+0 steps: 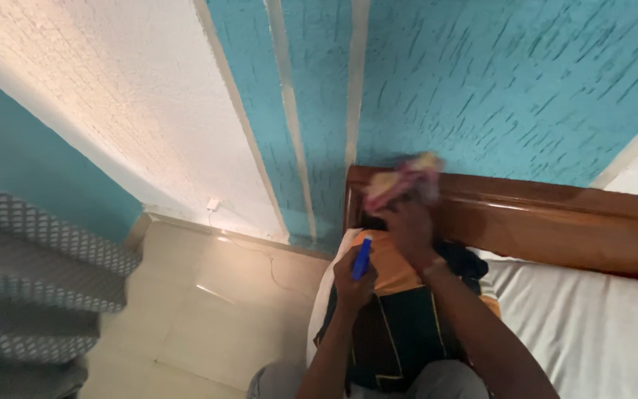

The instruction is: The person walks to a bed and sits on it. They use a spray bottle and a cloth to clean the wooden headboard, repeatedly spraying and wiping the surface.

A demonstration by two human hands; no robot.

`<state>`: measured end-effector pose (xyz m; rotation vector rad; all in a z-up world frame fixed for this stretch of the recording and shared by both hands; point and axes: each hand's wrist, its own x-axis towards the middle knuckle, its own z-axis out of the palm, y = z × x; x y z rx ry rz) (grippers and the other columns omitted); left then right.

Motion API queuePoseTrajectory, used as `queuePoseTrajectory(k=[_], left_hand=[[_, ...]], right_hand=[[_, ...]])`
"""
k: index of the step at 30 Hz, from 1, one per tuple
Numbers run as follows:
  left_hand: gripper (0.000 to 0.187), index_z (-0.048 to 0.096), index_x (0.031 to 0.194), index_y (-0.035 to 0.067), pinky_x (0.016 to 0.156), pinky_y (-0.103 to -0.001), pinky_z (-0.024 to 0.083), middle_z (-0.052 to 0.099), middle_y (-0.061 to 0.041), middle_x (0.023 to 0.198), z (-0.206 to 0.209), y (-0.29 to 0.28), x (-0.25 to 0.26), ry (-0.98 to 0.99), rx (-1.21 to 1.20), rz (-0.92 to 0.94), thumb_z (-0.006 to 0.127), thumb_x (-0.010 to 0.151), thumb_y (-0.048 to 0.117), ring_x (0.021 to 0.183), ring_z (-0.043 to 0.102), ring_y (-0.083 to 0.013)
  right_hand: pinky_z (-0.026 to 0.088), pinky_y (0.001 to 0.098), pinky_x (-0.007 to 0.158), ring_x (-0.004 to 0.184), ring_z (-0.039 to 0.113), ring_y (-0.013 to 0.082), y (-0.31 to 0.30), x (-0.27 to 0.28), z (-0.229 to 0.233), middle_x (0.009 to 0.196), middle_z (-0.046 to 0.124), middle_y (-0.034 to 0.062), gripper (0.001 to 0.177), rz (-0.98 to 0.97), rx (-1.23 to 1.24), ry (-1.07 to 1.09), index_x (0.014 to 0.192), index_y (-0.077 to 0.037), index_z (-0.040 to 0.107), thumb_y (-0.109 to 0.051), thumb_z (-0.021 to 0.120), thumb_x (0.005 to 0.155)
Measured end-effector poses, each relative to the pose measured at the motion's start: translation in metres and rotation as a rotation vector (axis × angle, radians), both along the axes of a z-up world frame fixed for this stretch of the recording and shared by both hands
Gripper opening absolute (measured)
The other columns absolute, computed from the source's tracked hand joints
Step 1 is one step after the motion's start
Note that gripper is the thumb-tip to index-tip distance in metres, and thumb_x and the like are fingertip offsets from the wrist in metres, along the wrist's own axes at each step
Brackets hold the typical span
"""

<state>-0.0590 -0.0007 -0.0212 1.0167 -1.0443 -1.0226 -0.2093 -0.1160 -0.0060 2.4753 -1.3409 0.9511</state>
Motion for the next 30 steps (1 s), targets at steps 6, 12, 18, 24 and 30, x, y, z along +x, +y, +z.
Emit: queuePoseTrajectory(k=[6, 12, 18, 24, 30], left_hand=[[0.037, 0.071, 0.106, 0.004, 0.063, -0.031, 0.048, 0.063, -0.006, 0.074, -0.005, 0.004, -0.002, -0.325, -0.180, 0.143, 0.068, 0.070, 0.003, 0.067, 0.062, -0.0155], [0.033, 0.069, 0.103, 0.002, 0.058, -0.028, 0.050, 0.063, -0.005, 0.068, 0.000, -0.001, 0.001, -0.223, -0.056, 0.095, 0.065, 0.071, 0.003, 0.060, 0.063, -0.0134], [0.033, 0.068, 0.106, 0.000, 0.059, -0.025, 0.050, 0.061, -0.001, 0.069, -0.005, -0.003, 0.002, -0.072, -0.109, 0.013, 0.061, 0.074, 0.002, 0.061, 0.060, -0.0089], [0.033, 0.068, 0.106, 0.001, 0.059, -0.026, 0.049, 0.062, -0.003, 0.069, -0.002, 0.002, 0.004, -0.168, -0.123, 0.065, 0.064, 0.073, -0.001, 0.061, 0.062, -0.0113], [0.035, 0.069, 0.105, 0.002, 0.058, -0.028, 0.050, 0.063, -0.004, 0.068, 0.006, 0.001, 0.004, -0.130, -0.050, 0.029, 0.063, 0.071, -0.001, 0.061, 0.064, -0.0131]], right_hand=[[0.039, 0.0546, 0.109, 0.129, 0.051, 0.0442, -0.055, 0.074, -0.010, 0.111, 0.064, 0.0121, 0.028, 0.200, -0.177, 0.405, 0.102, -0.018, 0.078, -0.022, 0.063, 0.079], [0.046, 0.0506, 0.107, 0.121, 0.057, 0.0343, -0.039, 0.031, 0.014, 0.118, 0.065, 0.0107, 0.027, 0.286, -0.204, 0.204, 0.105, -0.011, 0.075, -0.021, 0.064, 0.083], [0.053, 0.0472, 0.089, 0.104, 0.064, 0.0356, 0.009, -0.057, 0.056, 0.110, 0.064, 0.0140, 0.027, -0.012, -0.224, -0.001, 0.105, -0.011, 0.072, -0.014, 0.076, 0.078], [0.055, 0.0469, 0.084, 0.102, 0.065, 0.0328, 0.032, -0.113, 0.057, 0.118, 0.067, 0.0104, 0.025, -0.304, -0.177, -0.138, 0.104, -0.014, 0.077, -0.012, 0.077, 0.079], [0.049, 0.0466, 0.095, 0.114, 0.059, 0.0284, 0.002, -0.082, 0.053, 0.115, 0.066, 0.0053, 0.027, -0.185, -0.148, -0.060, 0.102, -0.017, 0.078, -0.025, 0.078, 0.077]])
